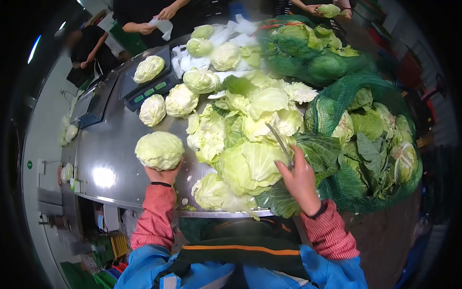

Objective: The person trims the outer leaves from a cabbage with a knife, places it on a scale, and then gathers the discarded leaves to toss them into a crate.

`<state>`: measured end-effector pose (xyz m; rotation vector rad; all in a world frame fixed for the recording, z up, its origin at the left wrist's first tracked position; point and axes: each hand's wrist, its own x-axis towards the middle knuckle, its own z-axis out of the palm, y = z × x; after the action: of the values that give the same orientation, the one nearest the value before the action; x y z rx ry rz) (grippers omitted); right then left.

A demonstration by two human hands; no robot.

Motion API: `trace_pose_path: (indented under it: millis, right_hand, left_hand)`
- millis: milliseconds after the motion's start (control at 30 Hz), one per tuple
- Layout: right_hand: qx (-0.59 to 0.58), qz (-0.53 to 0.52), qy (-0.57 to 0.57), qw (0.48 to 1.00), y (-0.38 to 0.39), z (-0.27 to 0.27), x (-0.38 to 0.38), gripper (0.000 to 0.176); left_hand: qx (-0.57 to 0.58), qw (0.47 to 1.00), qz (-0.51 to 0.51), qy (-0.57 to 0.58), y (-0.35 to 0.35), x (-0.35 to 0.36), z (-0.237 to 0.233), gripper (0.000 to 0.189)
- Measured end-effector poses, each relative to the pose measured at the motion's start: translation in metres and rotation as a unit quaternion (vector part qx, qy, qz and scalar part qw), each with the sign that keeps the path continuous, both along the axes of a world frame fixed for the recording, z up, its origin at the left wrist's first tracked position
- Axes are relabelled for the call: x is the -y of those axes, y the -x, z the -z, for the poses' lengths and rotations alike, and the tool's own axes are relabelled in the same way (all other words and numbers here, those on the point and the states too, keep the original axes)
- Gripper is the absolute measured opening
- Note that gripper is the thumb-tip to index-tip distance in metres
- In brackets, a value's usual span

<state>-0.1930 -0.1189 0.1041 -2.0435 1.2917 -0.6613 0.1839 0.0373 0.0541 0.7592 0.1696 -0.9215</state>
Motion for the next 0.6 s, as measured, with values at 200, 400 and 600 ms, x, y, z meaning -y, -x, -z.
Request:
trace_pose_path:
  millis: [200, 400, 600]
  right_hand:
    - [-0.211, 0.046, -0.1, 0.971, 0.073, 0.024, -0.042, 0.073]
    - [-0.206, 0.095, -0.202, 0.953, 0.07, 0.038, -0.046, 0.093]
    - [-0.154, 0.152, -0.278, 0.936, 0.066, 0.054, -0.039, 0.102]
  left_hand:
    - [-0.009, 0.98, -0.142, -0.138, -0.035, 0.031, 0.023, 0.089]
    - [0.543, 0.829, 0.105, -0.086, 0.035, 0.137, 0.017, 0.077]
    - [0.876, 0.322, 0.295, -0.205, 0.06, 0.299, -0.027, 0.087]
